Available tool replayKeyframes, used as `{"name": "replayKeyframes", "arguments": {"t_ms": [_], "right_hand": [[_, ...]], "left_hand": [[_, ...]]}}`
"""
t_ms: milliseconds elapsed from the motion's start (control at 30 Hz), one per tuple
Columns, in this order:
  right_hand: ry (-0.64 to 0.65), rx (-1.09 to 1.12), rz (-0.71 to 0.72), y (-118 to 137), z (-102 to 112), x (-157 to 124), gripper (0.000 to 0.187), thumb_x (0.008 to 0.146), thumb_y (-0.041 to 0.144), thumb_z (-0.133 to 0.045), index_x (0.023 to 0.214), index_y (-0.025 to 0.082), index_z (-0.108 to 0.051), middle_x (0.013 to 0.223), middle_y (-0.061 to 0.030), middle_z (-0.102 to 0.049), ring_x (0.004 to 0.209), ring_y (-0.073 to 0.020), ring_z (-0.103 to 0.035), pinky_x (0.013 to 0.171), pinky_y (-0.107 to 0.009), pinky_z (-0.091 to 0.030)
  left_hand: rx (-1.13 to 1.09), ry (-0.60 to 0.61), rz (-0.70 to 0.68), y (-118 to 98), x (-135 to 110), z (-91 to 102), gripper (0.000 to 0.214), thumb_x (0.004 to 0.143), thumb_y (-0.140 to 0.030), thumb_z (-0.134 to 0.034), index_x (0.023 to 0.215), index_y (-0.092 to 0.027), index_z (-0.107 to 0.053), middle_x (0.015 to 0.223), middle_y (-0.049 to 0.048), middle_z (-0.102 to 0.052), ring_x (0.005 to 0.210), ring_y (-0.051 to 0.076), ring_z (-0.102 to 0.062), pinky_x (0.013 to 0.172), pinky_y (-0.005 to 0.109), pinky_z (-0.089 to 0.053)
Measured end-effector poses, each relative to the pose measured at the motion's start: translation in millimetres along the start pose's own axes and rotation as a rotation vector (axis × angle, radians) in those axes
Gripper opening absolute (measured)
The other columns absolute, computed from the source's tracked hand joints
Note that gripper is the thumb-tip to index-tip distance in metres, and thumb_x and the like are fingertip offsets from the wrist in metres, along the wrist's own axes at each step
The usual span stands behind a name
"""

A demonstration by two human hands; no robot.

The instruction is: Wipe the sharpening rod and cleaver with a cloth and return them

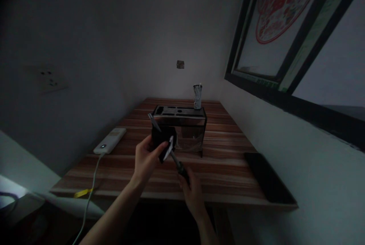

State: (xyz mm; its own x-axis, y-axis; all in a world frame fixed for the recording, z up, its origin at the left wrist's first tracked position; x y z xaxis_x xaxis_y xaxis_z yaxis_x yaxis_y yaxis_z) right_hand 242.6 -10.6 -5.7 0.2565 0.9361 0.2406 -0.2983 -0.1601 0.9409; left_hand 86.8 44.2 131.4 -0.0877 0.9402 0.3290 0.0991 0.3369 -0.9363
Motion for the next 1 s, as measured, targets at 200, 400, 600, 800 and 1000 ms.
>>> {"name": "replayKeyframes", "arguments": {"t_ms": [200, 400, 600, 800, 1000], "right_hand": [[-0.025, 0.024, 0.002, 1, 1, -1, 0.043, 0.078, 0.053, -0.055, 0.101, 0.017, -0.061, 0.072, -0.0036, -0.065, 0.061, -0.0166, -0.060, 0.060, -0.027, -0.050], [-0.005, -0.020, 0.008, 2, -1, -1, 0.044, 0.077, 0.055, -0.055, 0.098, 0.017, -0.064, 0.070, -0.0043, -0.065, 0.062, -0.0185, -0.060, 0.062, -0.029, -0.050], [-0.082, -0.061, 0.017, 0, 3, -3, 0.050, 0.073, 0.060, -0.057, 0.101, 0.020, -0.066, 0.075, -0.0062, -0.067, 0.073, -0.0231, -0.063, 0.068, -0.033, -0.051], [-0.060, -0.030, 0.054, 2, 0, -4, 0.044, 0.074, 0.058, -0.057, 0.096, 0.021, -0.067, 0.064, -0.0032, -0.064, 0.063, -0.0208, -0.061, 0.057, -0.029, -0.050], [-0.065, 0.004, 0.030, 3, 0, -3, 0.041, 0.075, 0.054, -0.058, 0.095, 0.019, -0.065, 0.066, -0.0019, -0.064, 0.060, -0.0170, -0.059, 0.057, -0.026, -0.049]], "left_hand": [[-0.083, -0.071, -0.091, -14, 22, 13.6, 0.027, 0.061, -0.032, -0.075, 0.079, -0.013, -0.068, 0.072, 0.0013, -0.070, 0.064, 0.014, -0.063, 0.059, 0.020, -0.048], [-0.211, -0.117, -0.145, -24, 39, 25.8, 0.028, 0.062, -0.032, -0.076, 0.081, -0.014, -0.068, 0.073, 0.0006, -0.070, 0.062, 0.013, -0.063, 0.060, 0.021, -0.049], [-0.264, -0.181, -0.217, -35, 47, 36.3, 0.022, 0.062, -0.028, -0.076, 0.077, -0.014, -0.068, 0.068, -0.0008, -0.068, 0.058, 0.010, -0.061, 0.056, 0.019, -0.047], [-0.348, -0.312, -0.289, -43, 65, 62.3, 0.023, 0.065, -0.031, -0.074, 0.079, -0.015, -0.067, 0.069, -0.0018, -0.067, 0.061, 0.010, -0.061, 0.061, 0.020, -0.048], [-0.408, -0.279, -0.214, -32, 74, 87.3, 0.028, 0.060, -0.035, -0.076, 0.078, -0.016, -0.066, 0.068, -0.0019, -0.066, 0.058, 0.010, -0.060, 0.061, 0.021, -0.049]]}}
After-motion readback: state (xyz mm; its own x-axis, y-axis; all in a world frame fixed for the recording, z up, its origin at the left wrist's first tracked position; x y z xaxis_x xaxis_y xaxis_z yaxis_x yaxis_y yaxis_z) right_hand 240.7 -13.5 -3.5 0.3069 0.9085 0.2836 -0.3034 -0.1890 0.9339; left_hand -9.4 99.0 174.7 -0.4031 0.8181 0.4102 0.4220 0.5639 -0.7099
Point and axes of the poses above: each hand's wrist, its own x-axis towards the middle knuckle, its own z-axis out of the back of the hand, y = z × x, the point moved 5 cm from there along x, towards the middle knuckle
